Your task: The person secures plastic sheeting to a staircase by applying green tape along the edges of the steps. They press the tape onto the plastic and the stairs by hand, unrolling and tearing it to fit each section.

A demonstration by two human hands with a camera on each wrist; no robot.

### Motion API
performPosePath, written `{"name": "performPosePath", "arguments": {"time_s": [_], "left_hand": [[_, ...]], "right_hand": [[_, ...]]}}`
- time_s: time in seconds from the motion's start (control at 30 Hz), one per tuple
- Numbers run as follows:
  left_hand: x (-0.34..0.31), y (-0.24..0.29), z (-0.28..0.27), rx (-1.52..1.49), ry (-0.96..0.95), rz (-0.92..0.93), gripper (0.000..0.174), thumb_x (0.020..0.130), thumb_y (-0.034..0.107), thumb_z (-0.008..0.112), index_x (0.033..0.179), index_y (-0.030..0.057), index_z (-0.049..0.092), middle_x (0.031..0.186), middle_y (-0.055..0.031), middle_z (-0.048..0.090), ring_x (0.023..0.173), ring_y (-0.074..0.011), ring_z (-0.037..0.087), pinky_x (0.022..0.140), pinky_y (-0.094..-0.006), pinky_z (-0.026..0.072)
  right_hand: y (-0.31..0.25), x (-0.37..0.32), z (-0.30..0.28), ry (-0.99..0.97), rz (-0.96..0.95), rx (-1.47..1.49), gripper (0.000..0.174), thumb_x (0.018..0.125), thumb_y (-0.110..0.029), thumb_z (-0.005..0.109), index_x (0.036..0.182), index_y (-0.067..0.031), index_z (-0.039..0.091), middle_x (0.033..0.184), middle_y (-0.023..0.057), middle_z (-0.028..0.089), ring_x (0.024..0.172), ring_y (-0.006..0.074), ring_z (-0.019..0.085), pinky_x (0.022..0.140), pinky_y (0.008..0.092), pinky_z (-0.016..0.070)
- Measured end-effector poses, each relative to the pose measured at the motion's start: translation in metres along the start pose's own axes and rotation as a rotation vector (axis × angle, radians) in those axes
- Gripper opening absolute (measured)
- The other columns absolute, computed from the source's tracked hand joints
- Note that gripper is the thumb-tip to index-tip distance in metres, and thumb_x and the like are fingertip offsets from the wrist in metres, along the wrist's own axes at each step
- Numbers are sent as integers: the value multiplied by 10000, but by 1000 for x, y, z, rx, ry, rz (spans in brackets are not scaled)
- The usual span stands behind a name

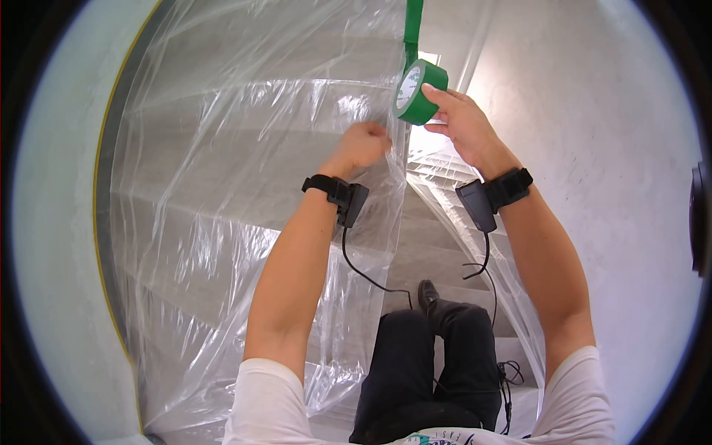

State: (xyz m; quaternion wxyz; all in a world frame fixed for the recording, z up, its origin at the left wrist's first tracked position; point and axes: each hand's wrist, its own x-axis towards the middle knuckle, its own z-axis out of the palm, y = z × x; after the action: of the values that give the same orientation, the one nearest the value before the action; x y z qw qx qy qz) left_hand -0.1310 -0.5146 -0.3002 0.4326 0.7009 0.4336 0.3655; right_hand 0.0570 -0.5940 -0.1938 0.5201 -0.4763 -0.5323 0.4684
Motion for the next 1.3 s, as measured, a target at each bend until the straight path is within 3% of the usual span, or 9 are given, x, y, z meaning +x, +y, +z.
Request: {"name": "performPosePath", "arguments": {"time_s": [0.17,0.23,0.43,0.53,0.87,0.93,1.1,1.17,1.3], "left_hand": [[23,40,-21,-262,231,-111,407,836,384,700,998,11,697,839,-63,691,766,-153,661,654,-289,520],[41,50,-22,-43,278,-81,437,844,449,701,878,13,716,788,-67,694,707,-157,677,608,-280,518],[53,78,-12,74,267,-211,479,852,474,696,711,17,712,698,-90,699,584,-168,662,543,-299,513],[64,68,-13,223,294,-199,563,813,549,691,535,59,674,540,-54,651,563,-197,681,626,-328,532],[61,74,-13,348,299,-172,584,813,565,697,512,65,665,540,-54,654,606,-233,682,644,-357,529],[58,78,-13,395,291,-151,585,864,545,638,557,48,673,558,-63,654,520,-195,635,612,-323,509],[61,74,-13,441,320,-139,602,849,562,653,553,38,666,552,-64,649,543,-195,647,606,-325,508],[62,72,-12,464,331,-126,608,845,567,657,551,34,664,551,-65,649,552,-193,654,602,-327,508],[61,73,-13,380,310,-134,612,834,577,676,545,38,685,551,-75,655,629,-261,684,671,-366,539]], "right_hand": [[6,2,-7,2,-3,-42,467,901,-365,632,1159,24,646,1110,109,655,1046,215,587,928,384,451],[12,5,-11,-33,-2,-43,432,886,-326,630,1156,11,652,1108,101,651,1055,210,577,934,380,445],[16,9,-15,-89,-24,4,419,884,-313,630,1164,-2,653,1113,93,651,1069,196,570,935,380,439],[12,7,-11,-77,-24,19,428,921,-345,618,1167,4,650,1107,95,653,1051,193,579,935,380,440],[-6,-22,7,10,2,-96,432,973,-383,585,1113,16,675,1000,67,669,904,139,599,806,294,475],[1,-29,6,12,-28,-132,434,975,-381,582,1101,25,672,977,62,665,873,132,599,773,286,478],[3,-50,5,73,60,-55,445,974,-381,581,1058,49,659,931,54,652,797,115,586,692,265,475],[16,-52,0,88,-22,-154,473,960,-406,600,1002,62,654,879,55,639,738,112,565,646,261,461],[30,-65,-6,109,86,-157,492,943,-430,623,937,61,655,804,44,621,696,110,549,620,267,451]]}}
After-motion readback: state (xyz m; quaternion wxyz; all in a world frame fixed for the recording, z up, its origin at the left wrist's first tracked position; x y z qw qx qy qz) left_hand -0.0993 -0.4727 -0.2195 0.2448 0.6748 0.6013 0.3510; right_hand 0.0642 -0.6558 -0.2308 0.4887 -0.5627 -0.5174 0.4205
